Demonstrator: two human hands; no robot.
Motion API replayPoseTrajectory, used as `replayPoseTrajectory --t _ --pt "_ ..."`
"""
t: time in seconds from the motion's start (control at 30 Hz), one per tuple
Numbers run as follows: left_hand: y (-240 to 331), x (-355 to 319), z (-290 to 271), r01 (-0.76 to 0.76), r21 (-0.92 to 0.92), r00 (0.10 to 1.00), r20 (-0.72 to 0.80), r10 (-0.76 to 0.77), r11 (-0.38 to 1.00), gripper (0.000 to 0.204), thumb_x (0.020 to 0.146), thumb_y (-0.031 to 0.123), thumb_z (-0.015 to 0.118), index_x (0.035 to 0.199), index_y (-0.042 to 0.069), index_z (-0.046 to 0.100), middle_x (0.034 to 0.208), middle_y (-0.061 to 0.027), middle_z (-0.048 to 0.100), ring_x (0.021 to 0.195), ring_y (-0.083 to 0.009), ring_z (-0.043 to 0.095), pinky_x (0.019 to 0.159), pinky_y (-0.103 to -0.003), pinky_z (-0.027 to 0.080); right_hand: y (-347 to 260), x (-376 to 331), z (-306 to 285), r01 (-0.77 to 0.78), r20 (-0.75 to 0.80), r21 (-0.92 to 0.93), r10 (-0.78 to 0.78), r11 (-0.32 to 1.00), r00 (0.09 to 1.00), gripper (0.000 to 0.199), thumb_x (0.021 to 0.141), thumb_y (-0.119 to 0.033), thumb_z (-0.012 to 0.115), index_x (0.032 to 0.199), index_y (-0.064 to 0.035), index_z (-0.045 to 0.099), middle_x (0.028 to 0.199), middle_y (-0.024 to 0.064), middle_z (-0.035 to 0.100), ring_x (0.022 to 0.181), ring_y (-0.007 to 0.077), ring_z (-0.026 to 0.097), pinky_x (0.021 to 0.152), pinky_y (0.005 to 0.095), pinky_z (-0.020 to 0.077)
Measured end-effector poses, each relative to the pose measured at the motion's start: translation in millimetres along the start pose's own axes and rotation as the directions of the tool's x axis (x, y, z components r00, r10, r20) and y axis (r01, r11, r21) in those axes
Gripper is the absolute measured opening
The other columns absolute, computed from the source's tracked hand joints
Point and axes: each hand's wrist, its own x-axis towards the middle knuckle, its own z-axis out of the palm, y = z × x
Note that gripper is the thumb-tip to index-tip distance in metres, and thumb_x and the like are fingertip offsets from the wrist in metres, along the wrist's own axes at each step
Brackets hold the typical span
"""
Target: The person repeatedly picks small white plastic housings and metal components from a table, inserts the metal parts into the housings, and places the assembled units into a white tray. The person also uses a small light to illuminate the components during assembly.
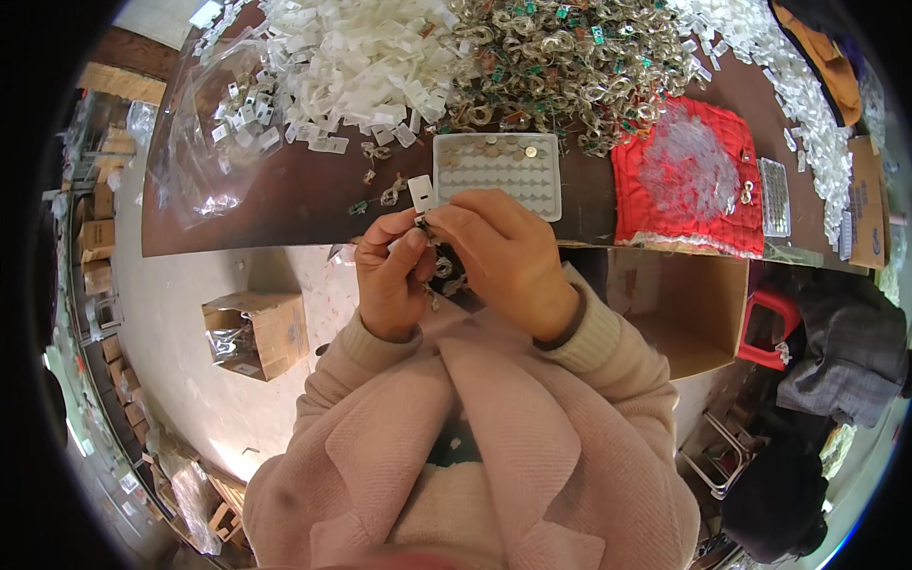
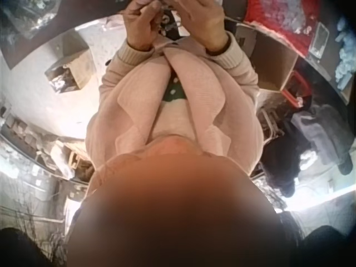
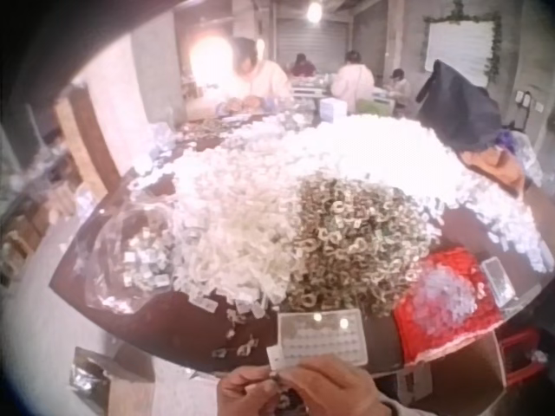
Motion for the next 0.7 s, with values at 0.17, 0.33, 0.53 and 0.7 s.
replayPoseTrajectory --t 0.17,0.33,0.53,0.7 --pt "4 -1 1 0.055 -0.008 0.998 -0.024 -0.055 0.998 0.022 0.095 0.009 0.067 0.116 0.006 0.067 0.089 -0.0022 0.068 0.058 -0.0059 0.048 0.050 -0.020 0.036 6 4 5 0.156 -0.081 -0.018 -0.157 0.988 0.984 0.032 0.071 0.003 0.068 0.102 -0.0050 0.070 0.094 0.0088 0.070 0.080 0.0260 0.069 0.066 0.0352 0.0553" --pt "0 1 -4 0.112 -0.068 0.993 -0.019 -0.113 0.991 0.020 0.096 0.010 0.066 0.115 0.006 0.067 0.091 -0.0026 0.069 0.057 -0.0056 0.046 0.050 -0.020 0.036 6 2 9 0.259 -0.035 -0.126 -0.266 0.958 0.963 0.036 0.072 -0.001 0.067 0.107 -0.0029 0.070 0.097 0.0072 0.071 0.084 0.0255 0.069 0.072 0.0364 0.0550" --pt "-2 5 -12 0.098 -0.103 0.985 -0.133 -0.111 0.990 0.018 0.095 0.007 0.066 0.113 0.007 0.067 0.095 -0.0064 0.071 0.060 -0.0058 0.047 0.052 -0.020 0.037 5 -1 18 0.075 0.043 -0.132 -0.070 0.988 0.997 0.035 0.082 0.002 0.066 0.116 -0.0031 0.069 0.095 0.0103 0.071 0.080 0.0274 0.068 0.070 0.0377 0.0542" --pt "2 7 -14 0.108 -0.146 0.989 -0.087 -0.121 0.983 0.020 0.095 0.007 0.067 0.115 0.007 0.065 0.100 -0.0110 0.072 0.061 -0.0061 0.047 0.055 -0.020 0.038 38 16 29 -0.095 -0.051 -0.324 0.083 0.941 0.995 0.028 0.086 -0.001 0.069 0.114 -0.0085 0.072 0.095 0.0110 0.069 0.079 0.0293 0.067 0.069 0.0381 0.0532"
